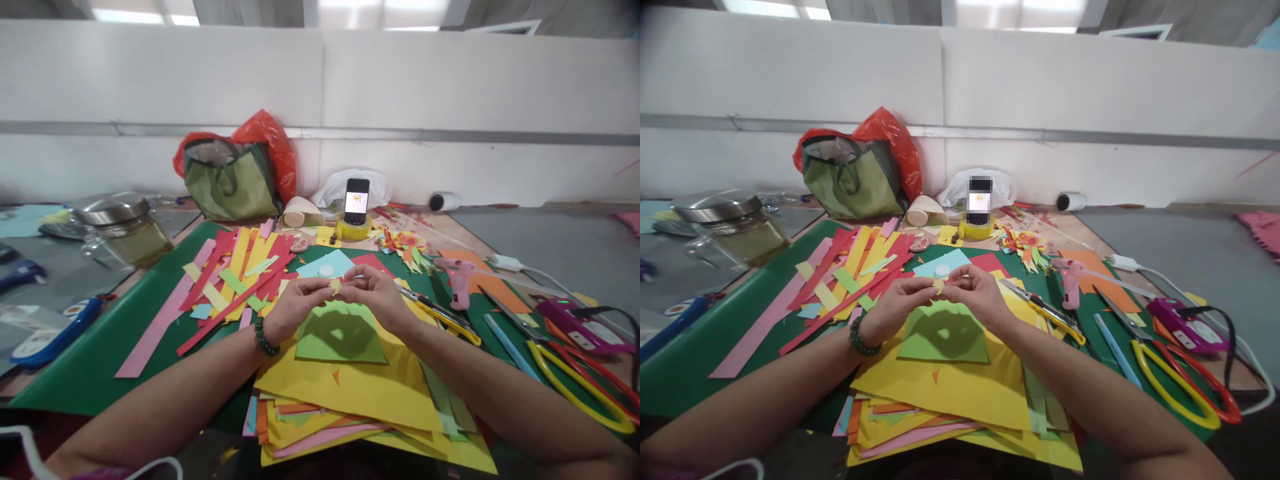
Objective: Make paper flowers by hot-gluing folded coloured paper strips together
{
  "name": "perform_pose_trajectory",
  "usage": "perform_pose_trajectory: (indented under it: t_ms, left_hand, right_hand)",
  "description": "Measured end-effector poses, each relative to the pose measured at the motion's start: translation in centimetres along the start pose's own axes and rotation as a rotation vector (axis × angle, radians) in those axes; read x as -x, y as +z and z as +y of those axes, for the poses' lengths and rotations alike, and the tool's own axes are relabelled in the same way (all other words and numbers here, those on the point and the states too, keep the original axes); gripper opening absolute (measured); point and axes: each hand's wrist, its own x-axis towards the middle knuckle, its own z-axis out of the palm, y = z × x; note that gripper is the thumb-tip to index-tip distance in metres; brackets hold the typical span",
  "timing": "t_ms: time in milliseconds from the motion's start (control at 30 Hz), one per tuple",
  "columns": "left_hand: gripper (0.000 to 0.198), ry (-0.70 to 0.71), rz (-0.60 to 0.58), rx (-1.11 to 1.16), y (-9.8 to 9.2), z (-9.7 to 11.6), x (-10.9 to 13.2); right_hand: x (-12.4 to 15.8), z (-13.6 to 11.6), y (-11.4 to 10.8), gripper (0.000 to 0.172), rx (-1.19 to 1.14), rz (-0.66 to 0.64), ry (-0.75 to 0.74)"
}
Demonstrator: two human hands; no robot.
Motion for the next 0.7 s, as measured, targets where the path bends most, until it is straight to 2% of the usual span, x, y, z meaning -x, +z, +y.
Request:
perform_pose_trajectory:
  t_ms: [233, 367, 500, 600, 700]
  left_hand:
    - [0.038, -0.017, -0.061, 0.113, 0.07, -0.25, -0.05]
    - [0.034, -0.032, -0.036, 0.076, 0.13, -0.23, -0.05]
    - [0.032, -0.029, -0.032, 0.08, -0.03, -0.08, -0.03]
    - [0.035, -0.006, -0.07, 0.093, -0.12, 0.03, 0.05]
    - [0.044, 0.046, -0.117, 0.073, 0.02, 0.04, 0.21]
  right_hand:
    - [0.11, 0.1, 0.16, 0.04, 0.039, -0.013, -0.045]
    - [0.23, 0.32, 0.26, 0.041, 0.088, -0.022, -0.079]
    - [0.39, 0.39, 0.05, 0.037, 0.243, -0.043, -0.203]
    - [0.51, 0.1, -0.17, 0.033, 0.364, 0.004, -0.302]
    - [0.7, -0.23, -0.04, 0.025, 0.435, 0.024, -0.346]
